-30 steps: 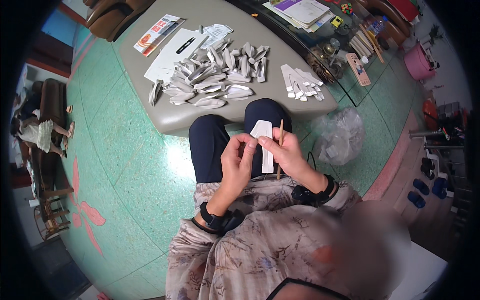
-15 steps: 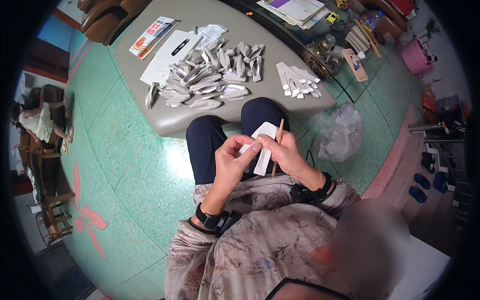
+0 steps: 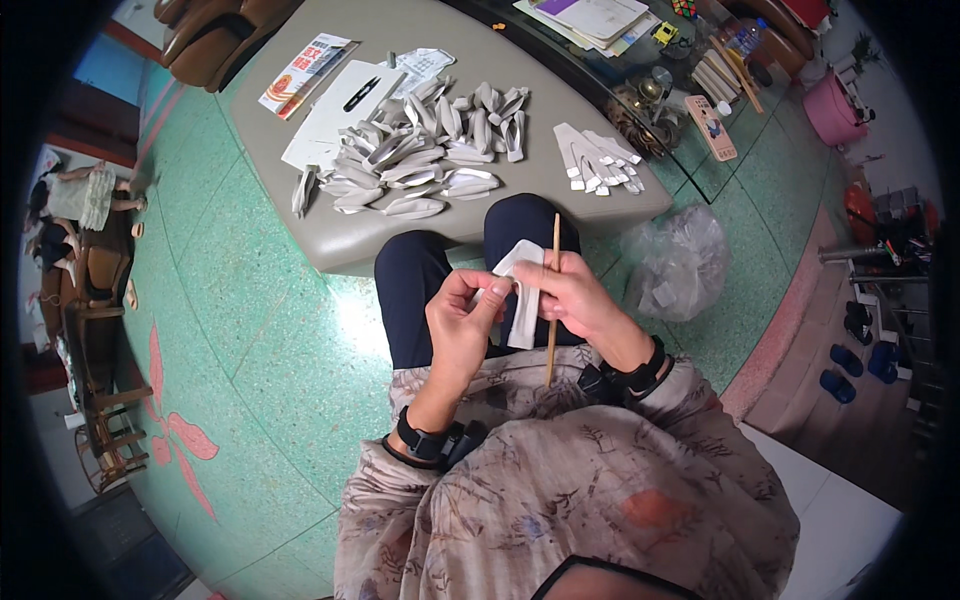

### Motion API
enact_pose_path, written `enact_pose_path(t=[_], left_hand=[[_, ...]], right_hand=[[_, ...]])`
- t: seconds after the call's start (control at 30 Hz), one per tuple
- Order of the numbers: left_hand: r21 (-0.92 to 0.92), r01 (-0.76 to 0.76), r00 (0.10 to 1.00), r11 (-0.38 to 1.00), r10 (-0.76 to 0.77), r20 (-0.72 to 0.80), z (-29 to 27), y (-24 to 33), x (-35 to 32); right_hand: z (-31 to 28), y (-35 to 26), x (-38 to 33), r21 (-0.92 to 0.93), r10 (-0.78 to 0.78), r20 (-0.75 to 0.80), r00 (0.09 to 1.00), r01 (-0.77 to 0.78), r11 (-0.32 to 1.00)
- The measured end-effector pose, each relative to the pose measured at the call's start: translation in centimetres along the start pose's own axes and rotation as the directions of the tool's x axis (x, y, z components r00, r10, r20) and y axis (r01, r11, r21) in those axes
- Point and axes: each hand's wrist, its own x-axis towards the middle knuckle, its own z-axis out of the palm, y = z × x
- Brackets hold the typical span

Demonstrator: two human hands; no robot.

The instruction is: The person folds white paper pieces and uses a wooden stick to press or shape them. The person repeatedly handles individual pieces, folding and shaping them one at a time while seated at a table with many similar parts.

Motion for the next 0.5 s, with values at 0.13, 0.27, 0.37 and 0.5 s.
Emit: enact_pose_path(t=[0.13,0.27,0.37,0.5], left_hand=[[0.095,0.031,0.999,0.995,-0.035,0.04,-0.1,0.5,0.2],[0.103,-0.013,0.999,0.995,0.008,0.046,0.0,0.1,0.2],[0.066,-0.014,0.999,0.998,0.011,0.05,0.5,0.2,-0.1],[0.044,-0.006,0.999,0.999,0.005,0.042,0.4,0.4,-0.3]], right_hand=[[-0.2,-0.3,-0.4,-0.372,-0.203,0.002,0.979,0.189,0.909],[-0.2,0.4,-0.5,-0.632,-0.378,0.003,0.926,0.295,0.717],[0.5,0.3,-1.0,-0.352,-0.328,-0.034,0.944,0.295,0.888],[0.2,0.7,-0.8,-0.172,-0.3,-0.098,0.949,0.281,0.944]])
